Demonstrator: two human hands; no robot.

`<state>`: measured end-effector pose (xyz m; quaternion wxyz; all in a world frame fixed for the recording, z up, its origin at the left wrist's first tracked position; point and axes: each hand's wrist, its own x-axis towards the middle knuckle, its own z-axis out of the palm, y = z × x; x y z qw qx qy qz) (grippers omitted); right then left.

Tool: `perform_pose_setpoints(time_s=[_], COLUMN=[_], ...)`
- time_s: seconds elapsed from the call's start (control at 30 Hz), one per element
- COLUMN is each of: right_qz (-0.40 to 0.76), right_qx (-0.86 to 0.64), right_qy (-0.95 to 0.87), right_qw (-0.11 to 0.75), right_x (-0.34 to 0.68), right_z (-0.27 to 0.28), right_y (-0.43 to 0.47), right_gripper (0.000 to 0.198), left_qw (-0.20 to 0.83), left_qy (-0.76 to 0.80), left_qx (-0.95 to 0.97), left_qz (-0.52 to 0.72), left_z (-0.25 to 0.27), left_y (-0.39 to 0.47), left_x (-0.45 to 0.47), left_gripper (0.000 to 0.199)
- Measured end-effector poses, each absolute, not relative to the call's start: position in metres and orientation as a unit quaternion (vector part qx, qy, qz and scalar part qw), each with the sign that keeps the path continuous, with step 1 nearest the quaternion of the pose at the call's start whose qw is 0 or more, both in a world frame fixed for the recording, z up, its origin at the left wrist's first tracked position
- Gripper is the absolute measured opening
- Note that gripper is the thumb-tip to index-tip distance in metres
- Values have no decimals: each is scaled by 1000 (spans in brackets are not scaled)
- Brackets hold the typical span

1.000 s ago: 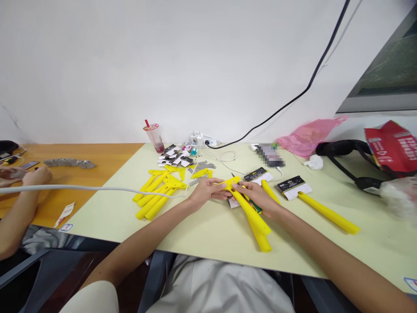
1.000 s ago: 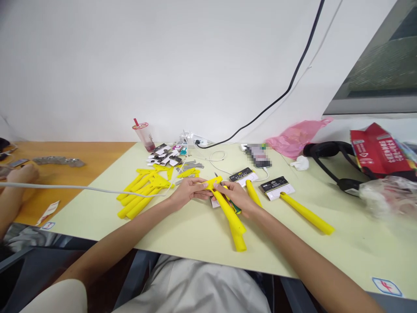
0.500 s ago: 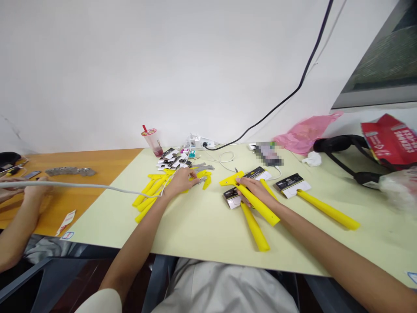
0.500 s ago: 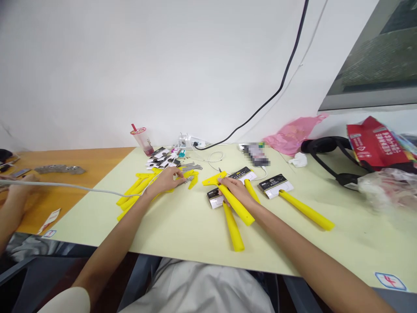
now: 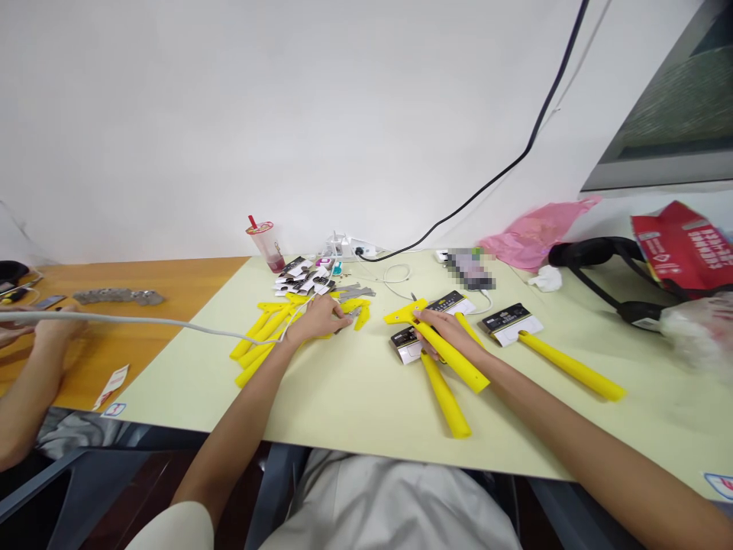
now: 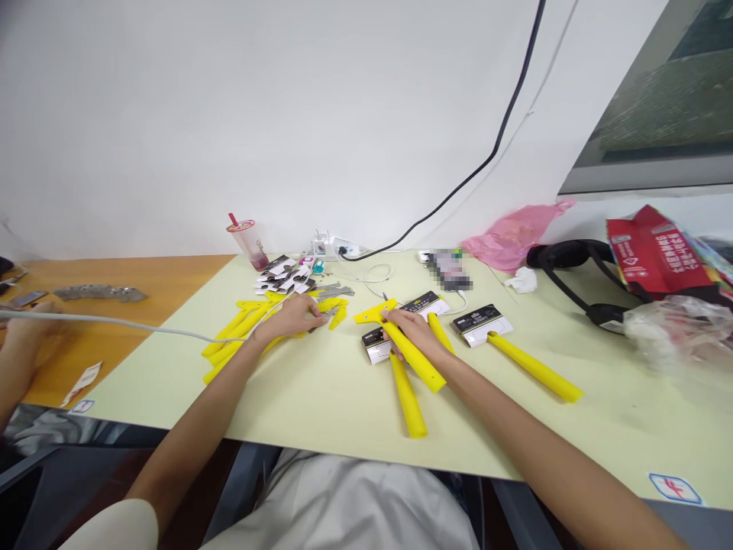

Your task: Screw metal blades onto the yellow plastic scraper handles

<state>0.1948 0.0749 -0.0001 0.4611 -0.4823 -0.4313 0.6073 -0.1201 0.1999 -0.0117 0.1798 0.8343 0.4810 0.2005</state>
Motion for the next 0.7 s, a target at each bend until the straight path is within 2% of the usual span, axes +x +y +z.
perform_pose_setpoints(time_s=[0.13,0.53,0.7], right_qz=[604,605,609], right_qx=[-489,-494,-497], right_qy=[-440,-438,-433], right_qw=[451,444,442], right_x=[195,195,196], right_z=[2,1,1], right_y=[74,75,74], right_gripper=[42,38,37], left_qw=[132,111,102], left_qy=[499,453,423], left_qx=[843,874,883], left_qz=[152,137,175], left_z=[-9,4,4], left_y=[196,187,191], left_x=[-116,-115,-115], left_gripper=[27,24,22])
